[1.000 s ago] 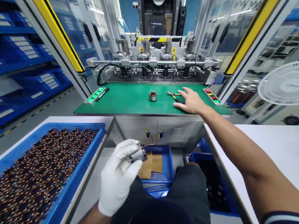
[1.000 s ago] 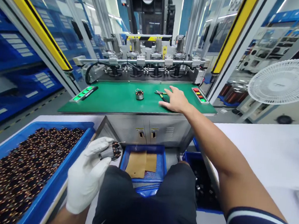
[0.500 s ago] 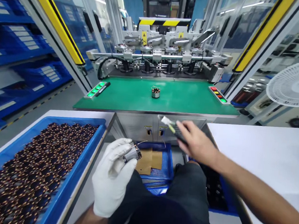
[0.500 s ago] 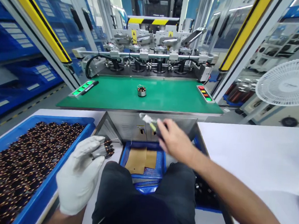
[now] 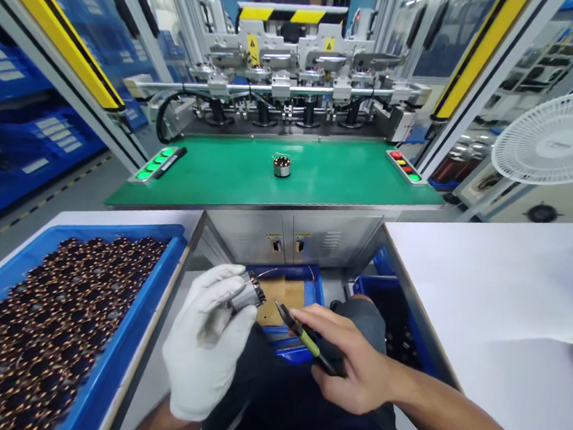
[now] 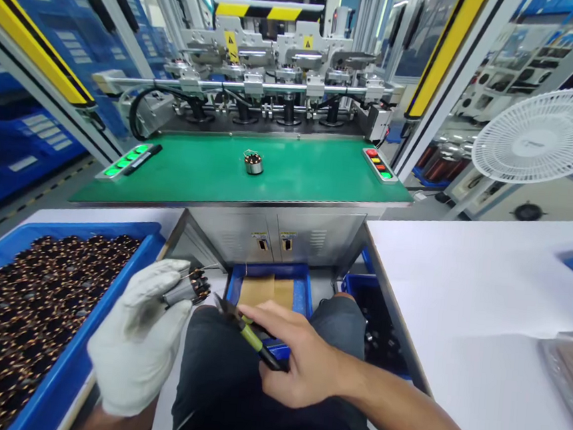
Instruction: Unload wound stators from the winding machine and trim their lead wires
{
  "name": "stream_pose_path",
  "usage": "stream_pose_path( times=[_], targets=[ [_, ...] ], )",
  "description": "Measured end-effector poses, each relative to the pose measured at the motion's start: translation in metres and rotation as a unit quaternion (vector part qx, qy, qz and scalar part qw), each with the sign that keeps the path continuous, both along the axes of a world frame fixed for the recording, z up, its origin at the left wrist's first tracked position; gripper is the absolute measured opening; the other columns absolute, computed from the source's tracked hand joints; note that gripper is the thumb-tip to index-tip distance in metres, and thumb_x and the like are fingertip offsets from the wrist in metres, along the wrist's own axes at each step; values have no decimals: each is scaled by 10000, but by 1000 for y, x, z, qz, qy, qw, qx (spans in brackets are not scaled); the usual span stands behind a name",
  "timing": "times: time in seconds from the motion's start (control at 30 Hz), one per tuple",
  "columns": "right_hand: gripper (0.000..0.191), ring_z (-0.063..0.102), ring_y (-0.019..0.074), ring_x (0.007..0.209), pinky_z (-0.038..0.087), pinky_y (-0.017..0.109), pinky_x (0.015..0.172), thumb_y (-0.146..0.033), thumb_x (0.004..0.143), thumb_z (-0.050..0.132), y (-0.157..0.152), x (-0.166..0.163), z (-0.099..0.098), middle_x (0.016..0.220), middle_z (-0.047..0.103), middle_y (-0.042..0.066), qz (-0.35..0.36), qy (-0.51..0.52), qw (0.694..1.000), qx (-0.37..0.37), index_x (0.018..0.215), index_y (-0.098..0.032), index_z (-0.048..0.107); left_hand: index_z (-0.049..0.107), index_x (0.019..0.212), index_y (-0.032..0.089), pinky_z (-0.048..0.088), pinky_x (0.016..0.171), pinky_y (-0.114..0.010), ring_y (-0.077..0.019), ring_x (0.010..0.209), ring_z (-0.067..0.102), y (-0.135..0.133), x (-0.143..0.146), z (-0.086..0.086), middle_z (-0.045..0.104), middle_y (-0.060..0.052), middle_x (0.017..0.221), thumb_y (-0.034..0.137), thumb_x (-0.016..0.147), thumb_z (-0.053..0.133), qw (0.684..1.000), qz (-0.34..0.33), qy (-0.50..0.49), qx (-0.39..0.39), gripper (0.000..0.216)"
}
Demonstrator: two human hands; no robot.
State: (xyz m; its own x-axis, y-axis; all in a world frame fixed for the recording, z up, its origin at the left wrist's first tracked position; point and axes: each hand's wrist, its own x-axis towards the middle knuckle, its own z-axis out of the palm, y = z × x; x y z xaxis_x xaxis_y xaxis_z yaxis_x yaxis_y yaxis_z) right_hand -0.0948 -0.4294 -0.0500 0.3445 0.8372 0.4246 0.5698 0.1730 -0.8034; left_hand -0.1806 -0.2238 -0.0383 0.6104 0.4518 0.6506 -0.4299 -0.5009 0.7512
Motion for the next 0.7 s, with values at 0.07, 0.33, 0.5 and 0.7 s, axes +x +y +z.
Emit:
stream_pose_path(
  times=[0.07, 0.33, 0.5, 0.7],
  targets=[
    [867, 592, 208, 1125, 511, 361, 969, -57, 710, 521, 2, 1, 0, 1269, 573, 133, 14, 4, 1000, 15, 1549, -193, 346, 681, 1123, 247, 555, 962, -186, -106, 1161, 644, 0, 0, 0, 672, -22, 1215, -15, 804, 707, 1000, -3, -5, -9, 414],
    [829, 516, 139, 789, 457, 262, 699, -71, 728, 515, 8, 2, -2, 926, 559, 46, -4, -9, 1000, 25, 1541, -176, 389, 683, 1139, 260, 559, 959, -181, -104, 1170, 640, -3, 0, 0, 670, -15, 1222, -36, 798, 697, 1000, -17, -3, -20, 451],
    [828, 477, 131, 720, 417, 254, 637, -68, 727, 516, 8, 4, -6, 831, 527, 17, -20, -16, 999, 23, 1537, -208, 414, 690, 1129, 269, 572, 926, -190, -117, 1157, 642, -3, 1, 0, 661, -21, 1215, -19, 801, 702, 999, -16, 7, -34, 437],
    [786, 596, 98, 793, 517, 212, 681, -15, 809, 510, -1, -1, -4, 1009, 627, 45, 41, 194, 980, 30, 1538, -290, 401, 661, 1211, 273, 579, 979, -262, -160, 1171, 653, 2, 3, -6, 670, -43, 1227, 8, 767, 741, 1000, -3, 2, -11, 523]
  ],
)
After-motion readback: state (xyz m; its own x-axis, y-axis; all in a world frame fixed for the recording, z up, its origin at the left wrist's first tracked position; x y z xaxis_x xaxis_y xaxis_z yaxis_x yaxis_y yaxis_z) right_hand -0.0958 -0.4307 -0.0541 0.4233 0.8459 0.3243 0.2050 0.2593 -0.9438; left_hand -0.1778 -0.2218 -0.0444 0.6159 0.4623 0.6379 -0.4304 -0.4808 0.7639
